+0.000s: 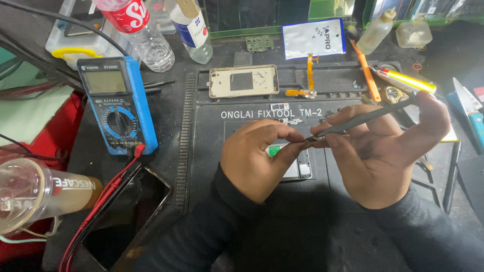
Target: The person uses tweezers to manipulate small components and connectors on the internal circuit board of a disassembled smartphone. They lift and reposition a ribbon cable, then use a screwdriver to tighten screws on the device's frame.
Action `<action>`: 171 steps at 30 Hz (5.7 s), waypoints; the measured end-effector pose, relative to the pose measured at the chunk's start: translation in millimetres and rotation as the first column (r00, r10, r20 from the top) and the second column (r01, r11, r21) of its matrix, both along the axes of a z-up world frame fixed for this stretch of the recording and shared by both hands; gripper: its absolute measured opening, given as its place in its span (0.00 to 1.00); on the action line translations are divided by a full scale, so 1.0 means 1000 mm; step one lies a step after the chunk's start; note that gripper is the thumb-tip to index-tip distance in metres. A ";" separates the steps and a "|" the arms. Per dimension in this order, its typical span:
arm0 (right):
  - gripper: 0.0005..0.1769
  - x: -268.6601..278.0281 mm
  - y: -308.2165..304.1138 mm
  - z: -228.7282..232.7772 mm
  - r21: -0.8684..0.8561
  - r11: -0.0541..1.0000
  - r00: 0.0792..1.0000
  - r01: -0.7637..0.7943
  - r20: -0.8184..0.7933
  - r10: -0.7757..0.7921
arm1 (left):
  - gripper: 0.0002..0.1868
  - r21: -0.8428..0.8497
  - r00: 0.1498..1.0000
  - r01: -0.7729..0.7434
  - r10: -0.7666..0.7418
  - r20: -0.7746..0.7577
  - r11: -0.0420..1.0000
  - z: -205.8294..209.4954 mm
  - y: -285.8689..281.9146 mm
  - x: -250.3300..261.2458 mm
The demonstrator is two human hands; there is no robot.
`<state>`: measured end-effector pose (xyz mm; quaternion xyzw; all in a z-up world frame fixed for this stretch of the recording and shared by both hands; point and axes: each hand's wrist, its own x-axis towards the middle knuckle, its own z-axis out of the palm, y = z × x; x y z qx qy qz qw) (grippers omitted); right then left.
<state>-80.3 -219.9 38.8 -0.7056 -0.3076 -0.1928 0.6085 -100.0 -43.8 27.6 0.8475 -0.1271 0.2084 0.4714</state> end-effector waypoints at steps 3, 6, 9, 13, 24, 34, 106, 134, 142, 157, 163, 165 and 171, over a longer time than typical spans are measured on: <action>0.47 0.001 -0.002 -0.002 0.021 0.997 0.998 -0.070 0.003 0.070 | 0.10 -0.018 1.000 0.026 -0.026 0.006 1.000 0.000 0.001 0.001; 0.50 0.004 -0.006 -0.007 0.032 0.990 0.989 -0.140 0.041 0.139 | 0.10 0.030 1.000 -0.007 0.007 0.008 1.000 -0.004 0.001 0.001; 0.52 0.008 -0.014 -0.018 0.036 0.973 0.972 -0.227 0.065 0.224 | 0.11 0.023 1.000 0.016 -0.017 0.009 1.000 -0.001 0.002 0.001; 0.51 0.004 -0.010 -0.016 -0.035 0.997 0.993 -0.075 0.090 0.078 | 0.13 0.029 0.999 0.015 -0.016 0.035 0.999 -0.002 0.000 0.001; 0.46 0.017 -0.012 -0.014 0.154 0.980 0.925 0.126 -0.374 -0.061 | 0.19 0.134 0.989 -0.069 0.050 0.139 0.989 -0.005 0.000 0.005; 0.36 0.046 -0.028 -0.022 0.546 0.785 0.675 0.295 -0.700 0.234 | 0.11 0.532 0.998 0.021 -0.047 0.035 0.847 -0.013 0.017 0.006; 0.29 0.017 -0.002 0.048 -0.805 -0.593 0.992 0.034 0.098 -0.077 | 0.28 0.628 0.976 -0.175 0.049 0.213 0.758 -0.042 -0.003 -0.003; 0.26 0.012 0.004 0.046 -0.874 -0.466 0.986 0.141 0.165 -0.012 | 0.28 0.660 0.995 -0.086 0.038 0.087 0.746 -0.043 -0.004 -0.003; 0.12 0.018 -0.002 0.039 -0.895 -0.325 0.935 0.305 0.217 0.279 | 0.27 0.669 0.999 -0.046 0.042 0.022 0.742 -0.042 -0.005 -0.002; 0.15 0.058 -0.043 0.084 -0.965 0.204 0.919 0.163 0.073 -0.387 | 0.25 0.580 0.953 -0.304 0.243 0.182 0.756 -0.029 0.058 0.054; 0.09 0.088 -0.081 -0.030 -0.270 0.886 0.922 0.376 0.013 -0.388 | 0.21 0.627 0.950 -0.303 0.173 0.261 0.717 -0.042 0.069 0.092; 0.10 0.077 -0.073 -0.029 -0.196 0.945 0.962 0.262 -0.019 -0.271 | 0.28 0.613 0.923 -0.315 0.084 0.375 0.725 -0.046 0.068 0.107; 0.13 0.076 -0.074 -0.026 -0.297 0.883 0.892 0.363 0.387 -0.236 | 0.32 0.719 0.971 -0.229 0.101 0.217 0.656 -0.042 0.064 0.113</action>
